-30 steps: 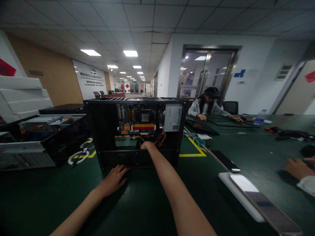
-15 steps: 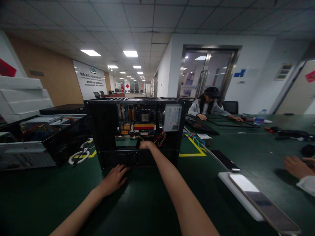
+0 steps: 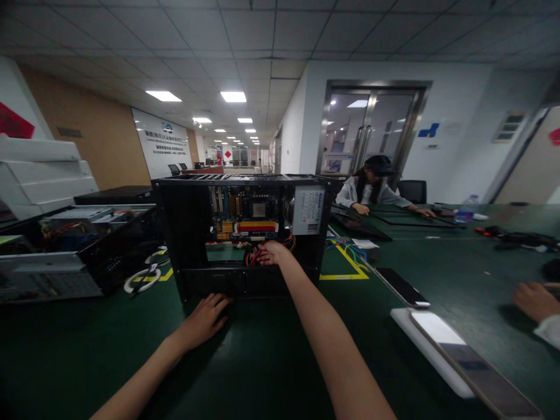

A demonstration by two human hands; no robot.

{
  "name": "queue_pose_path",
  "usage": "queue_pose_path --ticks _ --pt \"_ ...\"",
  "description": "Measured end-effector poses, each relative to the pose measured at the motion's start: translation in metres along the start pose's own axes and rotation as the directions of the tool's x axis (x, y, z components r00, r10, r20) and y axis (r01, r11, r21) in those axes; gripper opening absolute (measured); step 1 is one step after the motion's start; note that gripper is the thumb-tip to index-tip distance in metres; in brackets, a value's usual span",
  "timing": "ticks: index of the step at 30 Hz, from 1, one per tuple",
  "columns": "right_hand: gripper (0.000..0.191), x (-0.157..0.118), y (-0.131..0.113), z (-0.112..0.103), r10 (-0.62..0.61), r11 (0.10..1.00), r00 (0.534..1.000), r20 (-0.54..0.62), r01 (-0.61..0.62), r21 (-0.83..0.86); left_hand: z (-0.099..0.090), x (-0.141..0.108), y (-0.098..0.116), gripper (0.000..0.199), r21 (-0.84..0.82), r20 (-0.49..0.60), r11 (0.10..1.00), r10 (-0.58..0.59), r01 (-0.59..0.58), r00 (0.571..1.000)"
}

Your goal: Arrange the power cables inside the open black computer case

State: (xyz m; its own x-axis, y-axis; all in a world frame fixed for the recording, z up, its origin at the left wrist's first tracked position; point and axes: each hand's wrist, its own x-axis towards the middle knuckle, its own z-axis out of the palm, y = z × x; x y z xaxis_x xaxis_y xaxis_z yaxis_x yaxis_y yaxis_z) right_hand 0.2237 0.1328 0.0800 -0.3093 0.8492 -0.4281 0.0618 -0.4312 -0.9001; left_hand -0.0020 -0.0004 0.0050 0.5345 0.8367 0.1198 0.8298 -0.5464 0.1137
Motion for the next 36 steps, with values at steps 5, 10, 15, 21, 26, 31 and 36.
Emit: queue_pose_path --ticks 5,10,15,21,26,31,36 --pt "0.013 0.006 -0.001 -0.003 0.070 0.983 0.997 -0.017 -0.066 0.169 -0.004 -0.001 0.001 0.040 -0.008 0.006 1.000 0.007 -0.007 1.000" --pt "0.014 0.008 -0.004 -0.005 0.100 0.963 0.995 -0.012 -0.093 0.251 -0.005 -0.001 0.002 0.040 -0.012 0.012 1.000 -0.001 0.001 1.000" --pt "0.013 0.011 -0.007 -0.003 0.092 0.966 0.995 -0.029 -0.082 0.246 -0.003 -0.002 0.001 0.039 -0.010 0.000 1.000 0.000 0.000 1.000" --pt "0.014 0.015 -0.006 0.000 0.070 0.975 0.996 -0.062 -0.055 0.216 -0.003 -0.002 0.001 0.039 -0.005 -0.008 1.000 0.007 -0.007 1.000" --pt "0.009 0.017 -0.006 0.002 0.062 0.973 0.992 -0.110 -0.036 0.230 -0.001 0.000 0.000 0.039 0.007 0.000 1.000 0.008 -0.008 1.000" --pt "0.009 0.014 -0.008 0.007 0.053 0.969 0.985 -0.166 -0.010 0.248 0.000 0.000 -0.001 0.039 0.006 -0.003 1.000 0.007 -0.006 1.000" --pt "0.013 0.010 -0.009 0.010 0.045 0.961 0.981 -0.190 0.010 0.277 0.001 0.000 -0.001 0.040 0.003 -0.002 1.000 0.007 -0.007 1.000"
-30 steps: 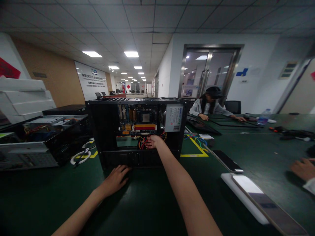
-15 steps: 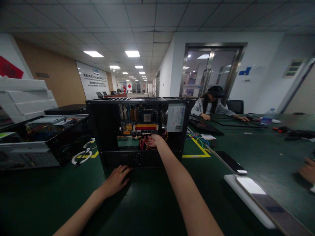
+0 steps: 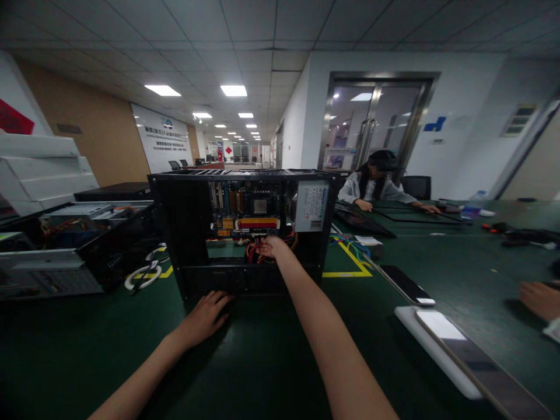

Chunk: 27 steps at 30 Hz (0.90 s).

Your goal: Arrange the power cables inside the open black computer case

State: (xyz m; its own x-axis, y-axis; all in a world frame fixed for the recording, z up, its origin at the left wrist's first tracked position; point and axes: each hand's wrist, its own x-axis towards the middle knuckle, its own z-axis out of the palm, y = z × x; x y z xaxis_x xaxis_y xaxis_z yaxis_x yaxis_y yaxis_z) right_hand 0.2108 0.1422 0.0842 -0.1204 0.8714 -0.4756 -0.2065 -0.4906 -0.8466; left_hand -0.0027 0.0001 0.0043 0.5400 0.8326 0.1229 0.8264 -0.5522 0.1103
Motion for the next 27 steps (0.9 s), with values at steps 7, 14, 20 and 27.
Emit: queue_pose_path --ticks 7,14,20,27 --pt "0.013 0.0043 0.0002 -0.0008 0.012 1.000 1.000 -0.009 -0.012 0.027 -0.0021 0.0001 0.0017 0.039 -0.009 0.004 1.000 -0.004 0.004 1.000" --pt "0.011 0.0061 -0.0011 0.0007 0.002 1.000 1.000 -0.027 -0.002 0.014 -0.0031 -0.0002 0.0014 0.039 -0.014 0.001 1.000 0.003 -0.002 1.000" --pt "0.012 0.0058 -0.0009 -0.0002 0.008 1.000 1.000 -0.025 -0.008 -0.005 -0.0046 0.0004 0.0027 0.039 -0.014 0.020 1.000 -0.013 0.014 1.000" --pt "0.011 0.0082 0.0000 -0.0013 0.009 1.000 0.999 -0.030 -0.008 0.015 -0.0054 -0.0003 0.0036 0.041 -0.022 0.023 1.000 -0.019 0.019 1.000"
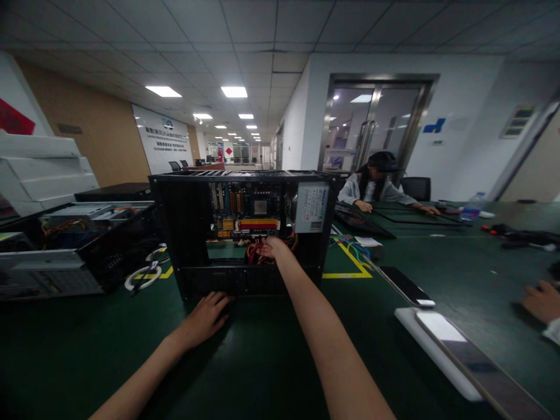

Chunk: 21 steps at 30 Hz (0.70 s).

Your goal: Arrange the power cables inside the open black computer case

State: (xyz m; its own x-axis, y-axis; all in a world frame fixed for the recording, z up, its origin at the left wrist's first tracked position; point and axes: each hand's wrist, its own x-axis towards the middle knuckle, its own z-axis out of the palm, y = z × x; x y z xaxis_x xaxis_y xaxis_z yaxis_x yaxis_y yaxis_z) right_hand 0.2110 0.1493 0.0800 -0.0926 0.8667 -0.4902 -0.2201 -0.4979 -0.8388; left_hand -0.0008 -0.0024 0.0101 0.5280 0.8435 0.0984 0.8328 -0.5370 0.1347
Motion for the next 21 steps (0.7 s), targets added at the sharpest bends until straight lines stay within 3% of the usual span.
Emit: queue_pose_path --ticks 21 --pt "0.011 -0.011 0.002 -0.001 0.004 0.999 0.999 0.047 -0.002 -0.036 0.001 0.000 0.000 0.040 0.016 -0.015 1.000 0.020 -0.020 1.000"
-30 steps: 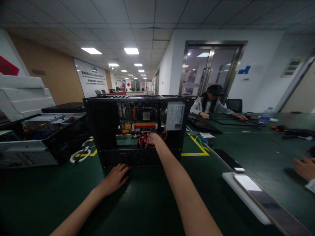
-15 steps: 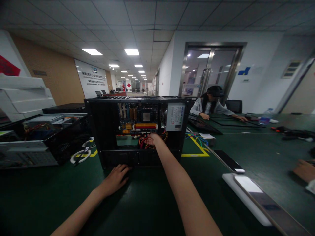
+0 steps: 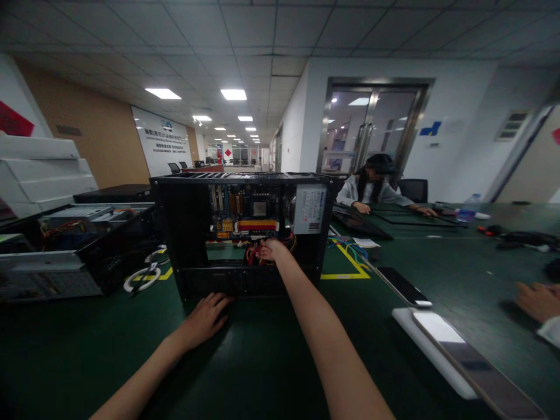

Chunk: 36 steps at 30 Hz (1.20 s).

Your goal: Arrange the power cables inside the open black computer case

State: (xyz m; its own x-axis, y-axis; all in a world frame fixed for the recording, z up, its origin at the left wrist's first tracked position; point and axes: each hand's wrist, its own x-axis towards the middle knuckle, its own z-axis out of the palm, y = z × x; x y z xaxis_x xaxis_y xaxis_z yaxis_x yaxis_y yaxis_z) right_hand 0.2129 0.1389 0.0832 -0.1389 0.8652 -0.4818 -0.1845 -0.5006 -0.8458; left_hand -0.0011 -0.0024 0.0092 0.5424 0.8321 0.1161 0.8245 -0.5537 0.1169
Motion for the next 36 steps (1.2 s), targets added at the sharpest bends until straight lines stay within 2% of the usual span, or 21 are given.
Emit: queue_pose_path --ticks 7,10,12,14,16,18,20,22,26,28,32,36 --pt "0.021 -0.003 0.001 -0.007 -0.015 0.985 1.000 -0.005 0.014 -0.173 -0.001 0.000 0.001 0.040 -0.007 0.002 1.000 -0.008 0.008 1.000" --pt "0.019 -0.006 -0.001 -0.017 -0.125 0.955 0.988 -0.092 0.095 -0.282 0.002 0.000 -0.002 0.040 -0.004 -0.008 1.000 -0.001 0.001 1.000" --pt "0.015 -0.010 -0.003 -0.026 -0.226 0.911 0.962 -0.156 0.152 -0.383 0.004 0.001 -0.004 0.040 0.000 -0.009 1.000 0.000 0.000 1.000" --pt "0.013 -0.017 -0.003 -0.036 -0.351 0.822 0.914 -0.202 0.197 -0.535 0.005 0.001 -0.004 0.041 -0.001 -0.008 1.000 0.000 0.000 1.000" --pt "0.012 -0.026 -0.002 -0.046 -0.494 0.658 0.843 -0.211 0.204 -0.725 0.006 0.001 -0.004 0.041 -0.001 -0.009 1.000 -0.001 0.001 1.000" --pt "0.013 -0.039 0.003 -0.054 -0.626 0.438 0.764 -0.155 0.180 -0.881 0.006 0.001 -0.004 0.040 -0.001 -0.012 1.000 -0.001 0.001 1.000" --pt "0.015 -0.054 0.012 -0.060 -0.722 0.251 0.685 -0.095 0.132 -0.959 0.006 0.001 -0.004 0.040 0.000 -0.018 1.000 0.005 -0.005 1.000" --pt "0.016 -0.068 0.023 -0.064 -0.759 0.123 0.650 -0.047 0.072 -0.990 0.006 0.001 -0.004 0.040 0.002 -0.023 1.000 0.012 -0.012 1.000" --pt "0.019 -0.085 0.048 -0.071 -0.784 -0.031 0.620 0.031 0.010 -0.999 0.007 0.001 -0.005 0.039 0.008 -0.031 1.000 0.015 -0.014 0.999" --pt "0.021 -0.088 0.058 -0.073 -0.809 -0.117 0.580 0.099 0.006 -0.993 0.007 0.001 -0.005 0.040 0.005 -0.023 1.000 0.006 -0.006 1.000" --pt "0.027 -0.087 0.073 -0.077 -0.859 -0.253 0.457 0.231 0.013 -0.967 0.007 0.001 -0.004 0.040 0.002 -0.020 1.000 0.004 -0.004 1.000" --pt "0.029 -0.081 0.088 -0.080 -0.909 -0.300 0.285 0.305 0.062 -0.952 0.008 0.001 -0.005 0.040 0.004 -0.028 1.000 0.011 -0.010 1.000"
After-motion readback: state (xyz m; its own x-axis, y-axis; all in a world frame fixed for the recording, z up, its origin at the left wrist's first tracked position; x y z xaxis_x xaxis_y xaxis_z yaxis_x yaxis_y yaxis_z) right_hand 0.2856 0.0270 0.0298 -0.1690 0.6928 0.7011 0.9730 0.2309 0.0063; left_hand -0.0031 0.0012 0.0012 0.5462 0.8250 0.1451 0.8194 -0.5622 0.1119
